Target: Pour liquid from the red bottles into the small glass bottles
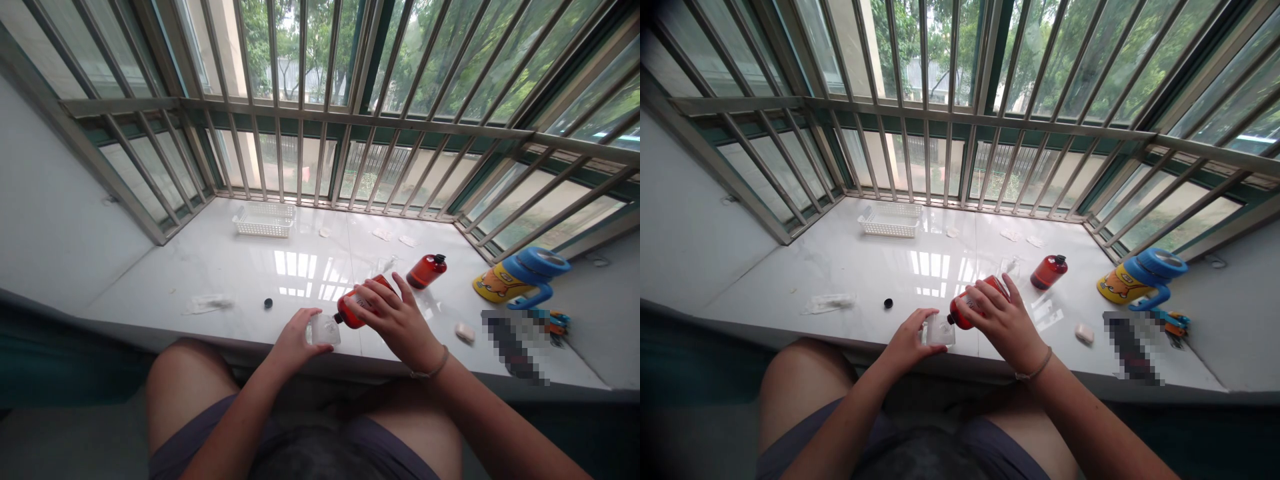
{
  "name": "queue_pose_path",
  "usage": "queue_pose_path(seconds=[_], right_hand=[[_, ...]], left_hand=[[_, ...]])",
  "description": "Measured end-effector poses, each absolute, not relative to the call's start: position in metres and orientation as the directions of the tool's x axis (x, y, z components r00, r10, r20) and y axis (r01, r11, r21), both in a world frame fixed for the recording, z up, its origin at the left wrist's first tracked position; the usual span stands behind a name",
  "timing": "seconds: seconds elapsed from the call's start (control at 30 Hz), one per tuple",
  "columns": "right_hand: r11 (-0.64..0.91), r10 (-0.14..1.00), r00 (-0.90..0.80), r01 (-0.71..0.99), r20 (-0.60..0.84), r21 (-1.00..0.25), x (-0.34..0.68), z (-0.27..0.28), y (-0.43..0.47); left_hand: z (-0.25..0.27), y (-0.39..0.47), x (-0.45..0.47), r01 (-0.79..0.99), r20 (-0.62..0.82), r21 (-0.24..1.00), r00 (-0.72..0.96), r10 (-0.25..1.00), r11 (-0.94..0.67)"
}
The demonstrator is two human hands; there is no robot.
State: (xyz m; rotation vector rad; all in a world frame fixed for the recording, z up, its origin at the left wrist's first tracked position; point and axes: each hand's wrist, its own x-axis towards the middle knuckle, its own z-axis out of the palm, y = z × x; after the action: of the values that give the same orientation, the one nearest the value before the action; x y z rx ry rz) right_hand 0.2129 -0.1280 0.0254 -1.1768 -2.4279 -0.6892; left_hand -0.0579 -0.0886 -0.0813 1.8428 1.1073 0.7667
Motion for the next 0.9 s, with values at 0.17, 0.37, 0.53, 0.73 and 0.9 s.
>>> queue_pose_path(seconds=[0.17, 0.37, 0.53, 0.73, 0.9], right_hand=[[0.542, 0.615, -0.603, 0.791, 0.508, 0.282, 0.211, 0.026, -0.126], [0.554, 0.615, -0.615, 0.782, 0.493, 0.284, 0.21, 0.025, -0.125], [0.543, 0.62, -0.612, 0.786, 0.49, 0.296, 0.209, 0.024, -0.124], [0.558, 0.641, -0.597, 0.794, 0.483, 0.242, 0.207, 0.016, -0.124], [0.529, 0.7, -0.543, 0.831, 0.464, 0.175, 0.203, -0.001, -0.128]], left_hand=[[-0.083, -0.088, -0.059, 0.391, 0.086, 0.881, 0.419, 0.904, -0.265], [-0.082, -0.089, -0.059, 0.393, 0.083, 0.881, 0.42, 0.904, -0.263], [-0.084, -0.088, -0.059, 0.402, 0.07, 0.88, 0.415, 0.907, -0.252], [-0.087, -0.088, -0.06, 0.384, 0.082, 0.887, 0.414, 0.906, -0.256], [-0.084, -0.088, -0.06, 0.389, 0.065, 0.891, 0.402, 0.913, -0.235]])
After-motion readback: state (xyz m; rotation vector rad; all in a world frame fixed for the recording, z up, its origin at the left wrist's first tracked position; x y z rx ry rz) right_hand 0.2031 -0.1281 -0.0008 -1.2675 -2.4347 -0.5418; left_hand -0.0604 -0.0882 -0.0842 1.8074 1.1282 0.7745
